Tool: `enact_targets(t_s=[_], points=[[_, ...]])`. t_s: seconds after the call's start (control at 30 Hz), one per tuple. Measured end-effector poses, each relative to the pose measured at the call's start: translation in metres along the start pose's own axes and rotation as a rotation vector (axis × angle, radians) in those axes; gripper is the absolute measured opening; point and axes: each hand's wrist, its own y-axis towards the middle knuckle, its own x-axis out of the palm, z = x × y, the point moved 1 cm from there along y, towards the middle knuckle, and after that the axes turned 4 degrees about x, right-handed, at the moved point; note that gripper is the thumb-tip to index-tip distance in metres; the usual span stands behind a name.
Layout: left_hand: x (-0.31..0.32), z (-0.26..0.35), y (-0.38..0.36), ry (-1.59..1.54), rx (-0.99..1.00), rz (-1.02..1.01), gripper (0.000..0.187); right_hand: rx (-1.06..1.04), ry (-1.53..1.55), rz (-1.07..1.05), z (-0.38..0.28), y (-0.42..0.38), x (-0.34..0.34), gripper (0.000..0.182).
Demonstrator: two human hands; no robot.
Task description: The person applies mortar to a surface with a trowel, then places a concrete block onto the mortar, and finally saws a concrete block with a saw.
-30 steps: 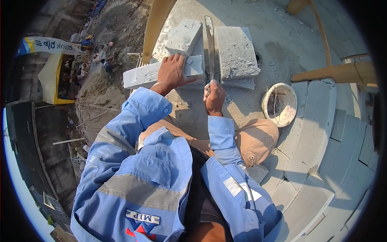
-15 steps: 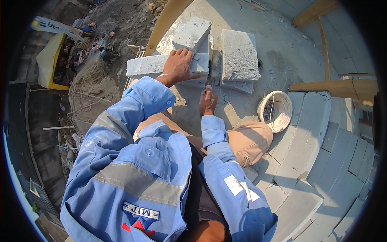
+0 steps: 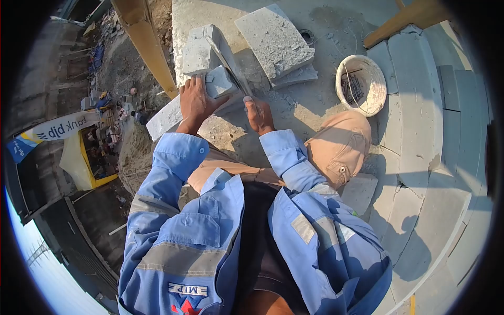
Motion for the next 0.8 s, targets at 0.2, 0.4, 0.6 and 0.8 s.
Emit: enact_targets(t_s=[0.2, 0.4, 0.6, 0.8], points=[[0.012, -0.006, 0.008, 0.027, -0.004, 0.017, 0.093, 0.064, -0.068, 0.094, 0.007, -0.003, 0.01, 0.059], [0.006, 0.001, 0.016, 0.059, 0.044, 0.065, 0.088, 0.182, 0.003, -0.055, -0.007, 0.003, -0.005, 0.059], [0.0, 0.001, 0.008, 0.061, 0.007, 0.015, 0.093, 0.202, -0.075, -0.077, 0.002, 0.004, -0.008, 0.059], [0.007, -0.002, 0.009, 0.016, 0.053, 0.069, 0.091, 0.129, -0.005, -0.035, 0.0, 0.002, -0.004, 0.062]])
